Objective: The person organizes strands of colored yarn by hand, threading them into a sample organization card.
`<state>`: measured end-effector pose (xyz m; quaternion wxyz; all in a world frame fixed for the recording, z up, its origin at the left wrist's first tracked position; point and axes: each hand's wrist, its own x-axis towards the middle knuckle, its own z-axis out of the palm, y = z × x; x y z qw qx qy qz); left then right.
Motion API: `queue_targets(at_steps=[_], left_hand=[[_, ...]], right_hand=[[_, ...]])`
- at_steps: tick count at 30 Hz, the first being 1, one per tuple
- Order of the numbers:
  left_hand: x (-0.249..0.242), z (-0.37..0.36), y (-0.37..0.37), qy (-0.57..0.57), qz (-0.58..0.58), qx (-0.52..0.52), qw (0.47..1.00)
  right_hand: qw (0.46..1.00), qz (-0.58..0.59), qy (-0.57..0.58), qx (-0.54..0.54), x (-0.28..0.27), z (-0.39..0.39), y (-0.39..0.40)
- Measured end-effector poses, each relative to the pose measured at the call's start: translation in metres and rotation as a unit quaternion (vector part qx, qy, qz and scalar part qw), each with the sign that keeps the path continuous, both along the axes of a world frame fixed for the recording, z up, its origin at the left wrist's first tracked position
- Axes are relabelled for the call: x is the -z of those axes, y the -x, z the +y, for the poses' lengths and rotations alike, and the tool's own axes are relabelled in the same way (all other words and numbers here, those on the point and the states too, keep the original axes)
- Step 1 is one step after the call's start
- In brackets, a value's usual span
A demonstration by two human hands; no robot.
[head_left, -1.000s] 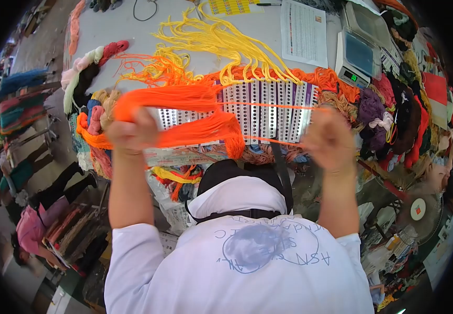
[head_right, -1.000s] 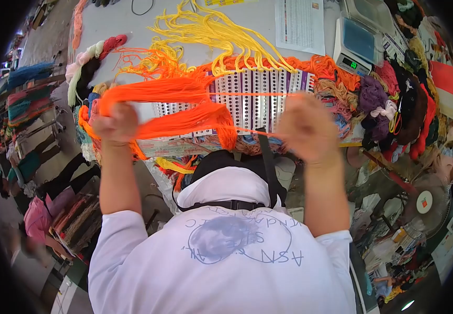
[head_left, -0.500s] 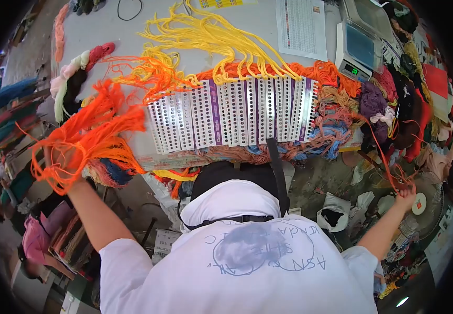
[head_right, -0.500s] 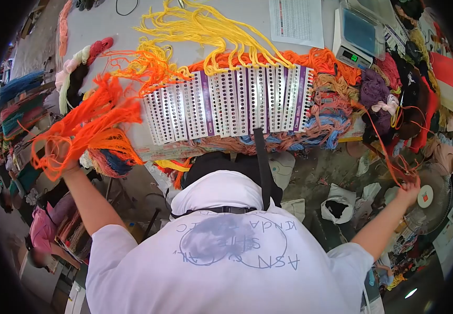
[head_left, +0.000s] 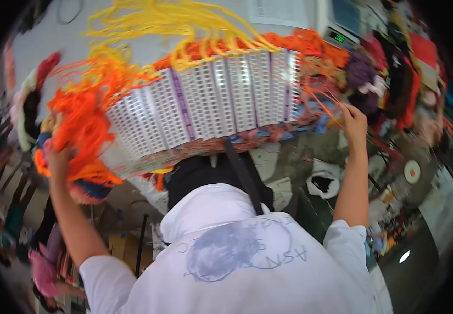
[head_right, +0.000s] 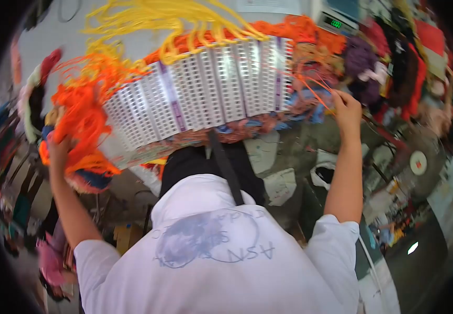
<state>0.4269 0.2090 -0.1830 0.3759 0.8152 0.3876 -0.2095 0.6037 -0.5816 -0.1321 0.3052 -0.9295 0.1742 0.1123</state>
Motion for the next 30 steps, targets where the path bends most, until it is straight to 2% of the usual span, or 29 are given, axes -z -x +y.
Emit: queue_targets(at_steps=[1,2,3,6,7,8,10,12,13,14,16,17,18,19,20,21,23,24,26,28,29,30], left_hand=[[-0.017,0.005,-0.009,-0.037,-0.005,0.077,0.996],[-0.017,0.023,-0.008,-0.009,-0.006,0.023,1.000],[-0.039,0.012,-0.030,-0.150,0.111,0.098,0.978],[-0.054,0.016,-0.041,-0.191,0.083,0.117,0.971],[-0.056,0.017,-0.041,-0.254,0.058,0.161,0.952],[-0.061,0.020,-0.038,-0.317,0.037,0.203,0.926],[-0.063,0.031,-0.034,-0.310,0.067,0.236,0.919],[-0.062,0.063,-0.028,-0.214,0.149,0.209,0.943],[-0.048,0.105,-0.019,-0.303,0.181,0.239,0.904],[-0.062,0.086,-0.019,-0.382,0.115,0.291,0.869],[-0.088,0.045,-0.038,-0.362,0.189,0.183,0.894],[-0.114,-0.011,-0.057,-0.387,0.155,0.227,0.880],[-0.115,-0.006,-0.054,-0.334,0.145,0.224,0.904],[-0.131,-0.029,-0.068,-0.237,0.163,0.184,0.940],[-0.145,-0.041,-0.077,-0.131,0.142,0.072,0.979],[-0.152,-0.048,-0.081,-0.013,0.110,-0.040,0.993],[-0.151,-0.048,-0.080,0.004,0.101,-0.066,0.993],[-0.144,-0.045,-0.084,0.029,0.094,-0.084,0.992],[-0.146,-0.051,-0.086,0.058,0.074,-0.091,0.991],[-0.158,-0.064,-0.089,0.178,0.053,-0.114,0.976],[-0.159,-0.070,-0.087,0.176,0.051,-0.116,0.976],[-0.159,-0.077,-0.086,0.241,0.020,-0.154,0.958]], right_hand=[[1.000,0.000,0.019,-0.014,-0.010,-0.005,-0.004],[1.000,0.002,0.022,-0.016,-0.017,-0.007,-0.009],[1.000,0.005,0.021,-0.019,-0.021,-0.009,-0.013],[0.999,0.033,0.027,0.017,-0.034,-0.008,-0.019],[0.998,0.054,0.022,0.038,-0.036,-0.003,-0.022],[0.993,0.068,-0.031,0.087,-0.038,-0.002,-0.024],[0.964,0.075,-0.175,0.184,-0.038,-0.002,-0.023],[0.889,0.095,-0.342,0.287,-0.043,0.001,-0.024],[0.857,0.086,-0.403,0.310,-0.040,-0.006,-0.023],[0.845,0.075,-0.434,0.304,-0.030,-0.022,-0.024],[0.814,0.063,-0.484,0.314,-0.021,-0.034,-0.025],[0.813,0.081,-0.497,0.293,-0.020,-0.035,-0.024],[0.836,0.093,-0.443,0.311,-0.029,-0.013,-0.026],[0.842,0.149,-0.438,0.279,-0.026,-0.017,-0.025],[0.850,0.202,-0.422,0.241,-0.021,-0.018,-0.023],[0.883,0.219,-0.366,0.198,-0.024,0.004,-0.021],[0.932,0.262,-0.243,0.064,-0.036,0.024,-0.019],[0.932,0.260,-0.243,0.063,-0.025,0.021,-0.022],[0.966,0.211,-0.105,-0.111,-0.002,0.007,-0.017],[0.957,0.240,-0.096,-0.133,-0.007,0.004,-0.026],[0.953,0.247,0.019,-0.175,-0.009,0.008,-0.029],[0.935,0.250,0.133,-0.212,-0.010,0.011,-0.032]])
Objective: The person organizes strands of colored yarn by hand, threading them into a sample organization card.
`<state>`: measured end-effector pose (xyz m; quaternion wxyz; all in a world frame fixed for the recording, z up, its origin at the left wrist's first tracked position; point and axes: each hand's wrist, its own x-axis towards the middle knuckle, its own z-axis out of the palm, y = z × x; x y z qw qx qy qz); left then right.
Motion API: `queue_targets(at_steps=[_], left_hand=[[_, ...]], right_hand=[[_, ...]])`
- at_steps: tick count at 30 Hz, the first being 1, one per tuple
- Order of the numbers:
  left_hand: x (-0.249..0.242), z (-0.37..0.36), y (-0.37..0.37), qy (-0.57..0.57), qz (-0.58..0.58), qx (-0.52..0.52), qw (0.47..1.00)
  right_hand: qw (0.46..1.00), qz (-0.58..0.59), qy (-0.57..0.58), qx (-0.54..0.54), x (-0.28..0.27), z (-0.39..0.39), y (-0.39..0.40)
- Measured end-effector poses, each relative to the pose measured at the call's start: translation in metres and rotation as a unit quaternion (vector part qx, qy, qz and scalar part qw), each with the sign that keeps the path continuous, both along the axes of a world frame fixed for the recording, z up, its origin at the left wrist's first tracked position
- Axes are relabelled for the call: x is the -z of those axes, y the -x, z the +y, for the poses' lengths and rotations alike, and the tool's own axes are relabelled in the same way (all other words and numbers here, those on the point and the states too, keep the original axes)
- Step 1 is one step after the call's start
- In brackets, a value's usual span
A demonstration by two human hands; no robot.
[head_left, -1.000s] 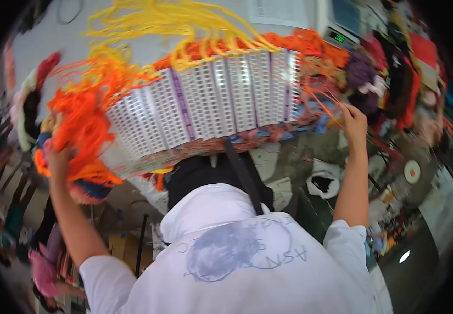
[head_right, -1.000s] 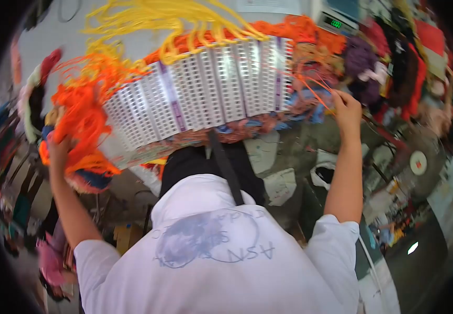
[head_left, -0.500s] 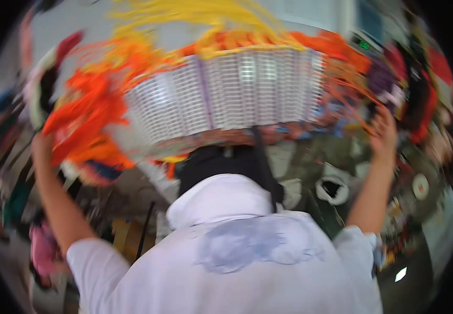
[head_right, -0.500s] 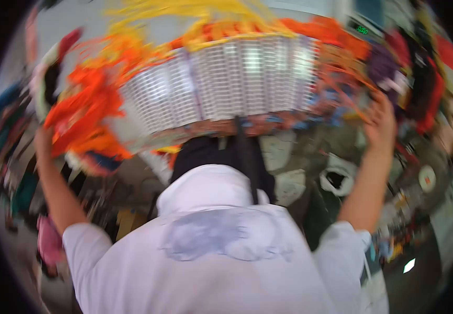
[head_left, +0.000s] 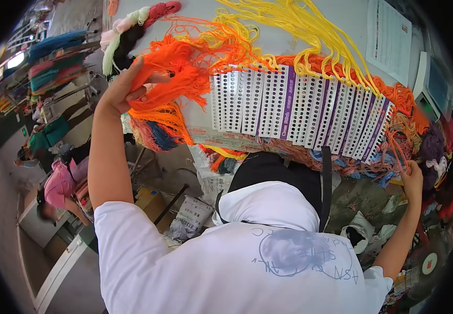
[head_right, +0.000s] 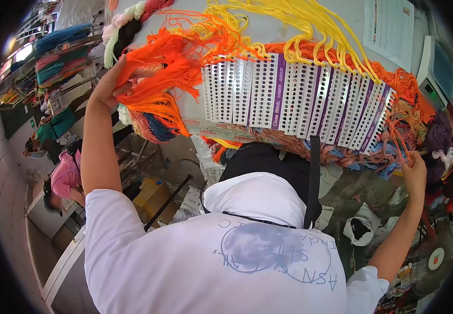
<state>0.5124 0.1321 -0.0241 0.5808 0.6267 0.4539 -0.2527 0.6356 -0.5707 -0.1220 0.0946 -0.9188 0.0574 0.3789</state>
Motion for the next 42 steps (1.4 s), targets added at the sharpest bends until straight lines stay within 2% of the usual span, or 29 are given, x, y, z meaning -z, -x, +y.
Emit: queue_targets(at_steps=[1,2,3,5,6,7,8,9,11,13,14,15,16,17,20,21,23,24,26,27,29,32,33,34,35,36,37,40,42], left_hand=[[0.002,-0.003,0.001,0.062,-0.030,-0.046,0.997],[0.007,0.002,0.002,0.137,-0.044,-0.016,0.989],[0.008,0.001,0.005,0.137,-0.045,-0.015,0.989],[0.004,-0.011,0.003,0.259,-0.236,0.010,0.936],[0.009,-0.008,0.005,0.287,-0.242,-0.010,0.927],[0.013,-0.011,0.007,0.220,-0.187,-0.020,0.957],[0.018,-0.014,0.007,0.152,-0.132,-0.027,0.979],[0.029,-0.014,0.007,0.177,-0.090,-0.023,0.980],[0.031,-0.038,0.008,0.229,-0.109,-0.039,0.967],[0.025,-0.061,0.003,0.221,-0.118,-0.035,0.967],[0.026,-0.068,0.002,0.196,-0.102,0.008,0.975],[0.026,-0.078,0.001,0.171,-0.088,0.051,0.980],[0.024,-0.092,0.000,0.173,-0.087,0.039,0.980],[0.022,-0.103,0.000,0.159,-0.078,0.061,0.982],[0.017,-0.127,-0.001,0.149,-0.072,0.096,0.981],[0.015,-0.132,0.000,0.108,-0.054,0.112,0.986],[0.015,-0.131,0.000,-0.020,-0.027,0.156,0.987],[0.024,-0.119,0.005,-0.085,-0.042,0.169,0.981],[0.052,-0.076,0.025,-0.215,-0.068,0.212,0.951],[0.062,-0.055,0.034,-0.281,-0.074,0.244,0.925],[0.061,-0.040,0.043,-0.262,-0.161,0.168,0.937],[0.052,-0.046,0.038,-0.206,-0.232,0.102,0.945],[0.049,-0.061,0.034,-0.142,-0.253,0.022,0.957],[0.051,-0.070,0.033,-0.138,-0.255,0.019,0.957],[0.054,-0.075,0.033,0.009,-0.300,-0.019,0.954],[0.057,-0.082,0.032,0.154,-0.335,-0.056,0.928],[0.060,-0.098,0.030,0.177,-0.316,-0.070,0.930],[0.083,-0.118,0.018,0.266,-0.296,-0.062,0.915],[0.111,-0.094,0.024,0.257,-0.287,-0.146,0.911]], right_hand=[[1.000,-0.002,-0.001,0.000,0.001,-0.001,-0.002],[0.997,-0.034,0.045,-0.061,0.003,-0.003,-0.002],[0.986,-0.065,0.091,-0.121,0.005,-0.007,-0.002],[0.993,-0.066,0.050,-0.087,0.013,-0.017,-0.006],[0.996,-0.063,0.009,-0.056,0.015,-0.022,-0.006],[0.996,-0.061,0.010,-0.059,0.017,-0.017,-0.005],[0.993,-0.047,-0.093,0.054,0.018,-0.001,-0.003],[0.965,-0.036,-0.196,0.168,0.017,0.016,-0.005],[0.930,0.013,-0.254,0.266,-0.013,0.088,0.002],[0.856,0.056,-0.380,0.346,0.000,0.118,0.012],[0.820,0.089,-0.437,0.360,-0.003,0.142,0.015],[0.821,0.089,-0.448,0.342,-0.012,0.174,0.019],[0.808,0.080,-0.480,0.331,-0.020,0.209,0.025],[0.781,0.119,-0.528,0.311,-0.022,0.234,0.029],[0.805,0.113,-0.563,0.148,-0.040,0.316,0.042],[0.809,0.096,-0.570,0.103,-0.043,0.335,0.044],[0.815,0.102,-0.562,0.096,-0.046,0.356,0.044],[0.792,0.127,-0.579,0.148,-0.030,0.359,0.044],[0.712,0.278,-0.599,0.239,-0.036,0.337,0.025],[0.675,0.292,-0.630,0.249,-0.033,0.325,0.022],[0.618,0.346,-0.651,0.274,-0.037,0.307,0.019],[0.582,0.363,-0.659,0.310,-0.045,0.291,0.020],[0.573,0.375,-0.659,0.311,-0.049,0.288,0.018],[0.563,0.373,-0.668,0.311,-0.050,0.285,0.018],[0.552,0.372,-0.677,0.313,-0.050,0.284,0.019],[0.563,0.364,-0.672,0.314,-0.052,0.283,0.020],[0.564,0.364,-0.671,0.315,-0.053,0.281,0.022],[0.688,0.306,-0.601,0.267,-0.051,0.257,0.024],[0.735,0.290,-0.547,0.276,-0.048,0.200,0.010]])
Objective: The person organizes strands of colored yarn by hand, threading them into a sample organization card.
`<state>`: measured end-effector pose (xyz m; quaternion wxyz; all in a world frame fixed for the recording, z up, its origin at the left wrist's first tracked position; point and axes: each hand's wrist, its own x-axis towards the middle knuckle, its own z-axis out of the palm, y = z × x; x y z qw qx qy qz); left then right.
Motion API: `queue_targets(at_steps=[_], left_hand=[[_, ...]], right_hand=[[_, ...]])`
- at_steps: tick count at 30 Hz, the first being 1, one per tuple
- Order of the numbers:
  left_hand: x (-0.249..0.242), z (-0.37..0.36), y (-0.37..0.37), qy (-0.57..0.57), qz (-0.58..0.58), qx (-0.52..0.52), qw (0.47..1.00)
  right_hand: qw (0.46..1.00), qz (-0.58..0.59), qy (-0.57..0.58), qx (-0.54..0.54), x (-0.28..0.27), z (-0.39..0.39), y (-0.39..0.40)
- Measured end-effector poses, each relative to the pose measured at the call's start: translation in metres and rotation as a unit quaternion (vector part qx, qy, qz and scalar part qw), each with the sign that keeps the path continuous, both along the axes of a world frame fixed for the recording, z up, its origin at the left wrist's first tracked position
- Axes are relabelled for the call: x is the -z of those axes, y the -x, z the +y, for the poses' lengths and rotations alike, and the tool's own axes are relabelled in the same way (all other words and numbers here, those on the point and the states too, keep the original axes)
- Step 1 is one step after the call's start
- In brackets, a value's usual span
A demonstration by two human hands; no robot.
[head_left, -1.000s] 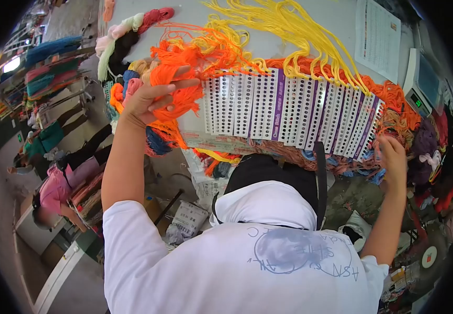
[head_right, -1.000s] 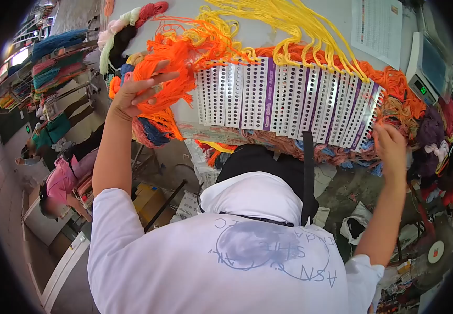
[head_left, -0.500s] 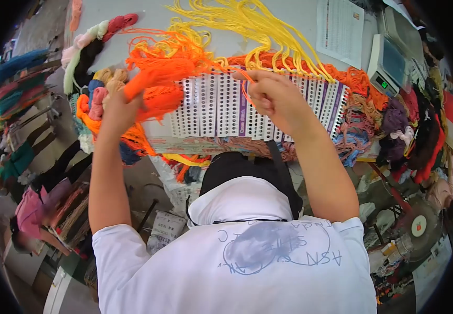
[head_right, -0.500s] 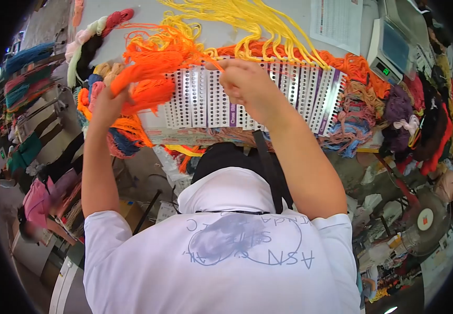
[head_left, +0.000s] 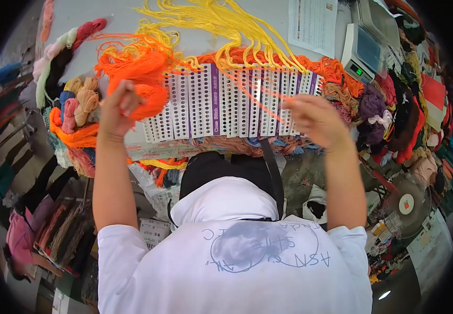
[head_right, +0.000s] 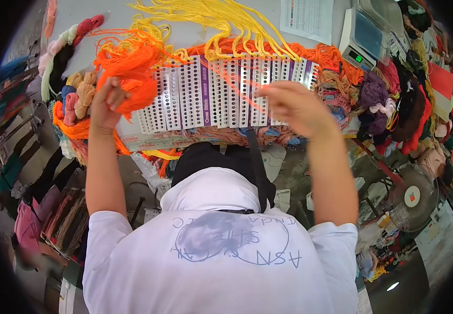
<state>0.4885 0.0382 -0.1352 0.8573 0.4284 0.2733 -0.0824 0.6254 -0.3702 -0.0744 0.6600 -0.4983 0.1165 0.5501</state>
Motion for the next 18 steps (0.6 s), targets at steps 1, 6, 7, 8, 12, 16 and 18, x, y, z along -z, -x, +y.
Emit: queue_targets(at_steps=[1,6,7,8,12,16,18], left_hand=[[0.009,0.022,0.005,-0.005,0.020,-0.046,0.999],[0.013,0.148,0.060,0.062,-0.034,-0.267,0.961],[0.010,0.159,0.066,0.073,-0.068,-0.247,0.964],[0.004,0.150,0.062,0.056,-0.068,-0.226,0.970],[0.040,0.050,0.023,0.021,0.033,-0.124,0.992],[0.093,-0.082,-0.045,0.005,0.128,0.035,0.991],[0.119,-0.123,-0.066,-0.088,0.151,0.084,0.981]], right_hand=[[0.997,0.000,0.017,0.077,0.004,-0.045,-0.009],[0.822,-0.154,0.147,0.528,-0.054,-0.394,-0.037],[0.768,-0.212,0.174,0.578,-0.072,-0.502,-0.020],[0.716,-0.260,0.228,0.606,-0.093,-0.582,0.002],[0.531,-0.393,0.509,0.551,-0.074,-0.301,0.011],[0.609,-0.558,0.558,0.073,0.115,-0.145,0.026],[0.830,-0.306,0.410,0.223,0.175,-0.048,0.026]])
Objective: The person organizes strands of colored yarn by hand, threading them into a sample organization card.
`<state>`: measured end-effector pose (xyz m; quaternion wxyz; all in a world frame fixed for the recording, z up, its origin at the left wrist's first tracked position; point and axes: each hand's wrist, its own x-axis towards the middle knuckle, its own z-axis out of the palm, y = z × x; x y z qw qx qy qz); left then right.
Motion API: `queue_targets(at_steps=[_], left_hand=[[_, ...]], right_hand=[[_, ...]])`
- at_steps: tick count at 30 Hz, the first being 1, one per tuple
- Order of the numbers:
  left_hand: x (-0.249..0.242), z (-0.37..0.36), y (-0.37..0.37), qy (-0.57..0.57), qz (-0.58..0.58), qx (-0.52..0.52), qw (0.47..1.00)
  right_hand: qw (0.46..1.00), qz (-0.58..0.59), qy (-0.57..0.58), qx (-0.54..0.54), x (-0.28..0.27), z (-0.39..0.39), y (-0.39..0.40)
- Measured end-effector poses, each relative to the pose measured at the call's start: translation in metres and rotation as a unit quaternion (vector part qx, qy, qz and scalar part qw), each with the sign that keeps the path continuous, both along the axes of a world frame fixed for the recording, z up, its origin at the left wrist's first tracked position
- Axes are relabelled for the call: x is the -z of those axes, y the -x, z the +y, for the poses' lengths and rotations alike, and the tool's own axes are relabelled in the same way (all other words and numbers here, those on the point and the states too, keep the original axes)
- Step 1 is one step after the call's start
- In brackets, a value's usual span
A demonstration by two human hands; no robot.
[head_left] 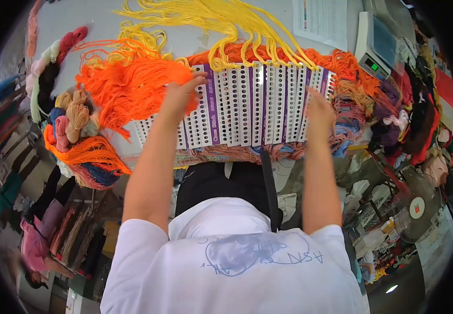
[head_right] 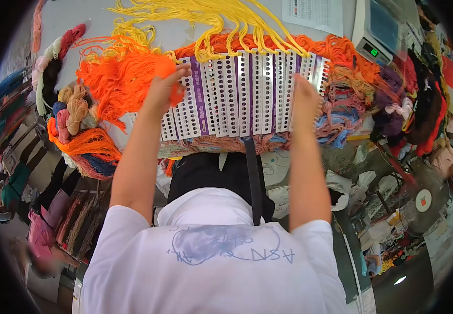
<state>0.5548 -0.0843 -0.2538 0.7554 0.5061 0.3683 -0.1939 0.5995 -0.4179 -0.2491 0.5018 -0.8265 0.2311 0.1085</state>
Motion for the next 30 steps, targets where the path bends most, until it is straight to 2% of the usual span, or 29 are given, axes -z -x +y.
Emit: queue_targets(at_steps=[1,2,4,5,10,15,17,18,23,25,27,28,29,30], left_hand=[[0.014,-0.015,-0.005,-0.055,0.007,0.026,0.998],[0.021,-0.024,-0.009,-0.056,0.013,0.029,0.998],[0.031,-0.035,-0.017,-0.201,0.059,0.117,0.971],[0.035,-0.040,-0.018,-0.196,0.024,0.098,0.975],[0.043,-0.038,-0.026,-0.186,0.087,0.158,0.966],[0.051,-0.039,-0.020,-0.098,-0.009,0.085,0.991],[0.054,-0.039,-0.020,-0.078,-0.023,0.070,0.994],[0.056,-0.039,-0.020,-0.073,-0.023,0.068,0.995],[0.068,-0.040,-0.021,-0.064,-0.042,0.060,0.995],[0.071,-0.043,-0.018,-0.075,-0.045,0.026,0.996],[0.077,-0.040,-0.015,-0.164,-0.021,0.081,0.983],[0.071,-0.037,-0.015,-0.165,-0.021,0.080,0.983],[0.065,-0.033,-0.013,-0.155,-0.027,0.017,0.987],[0.058,-0.028,-0.011,-0.144,-0.032,-0.047,0.988]], right_hand=[[0.998,0.006,-0.046,-0.045,0.010,0.042,0.000],[0.989,0.055,-0.135,0.001,0.011,0.080,-0.001],[0.989,0.055,-0.122,-0.069,0.028,0.119,0.001],[0.990,0.047,-0.110,-0.077,0.036,0.133,0.002],[0.993,0.056,-0.052,-0.086,0.050,0.163,0.000],[0.995,0.031,-0.027,-0.091,0.062,0.165,0.005],[0.980,-0.123,0.042,-0.154,0.058,0.166,0.010],[0.972,-0.145,0.066,-0.175,0.058,0.166,0.013],[0.977,-0.119,0.010,-0.176,0.057,0.160,0.023],[0.980,-0.100,-0.008,-0.173,0.056,0.159,0.020],[0.976,-0.125,-0.027,-0.179,0.052,0.157,0.016],[0.976,-0.079,-0.021,-0.202,0.047,0.156,0.012],[0.973,-0.034,-0.015,-0.226,0.044,0.155,0.009],[0.961,-0.044,0.028,-0.271,0.044,0.151,0.007]])
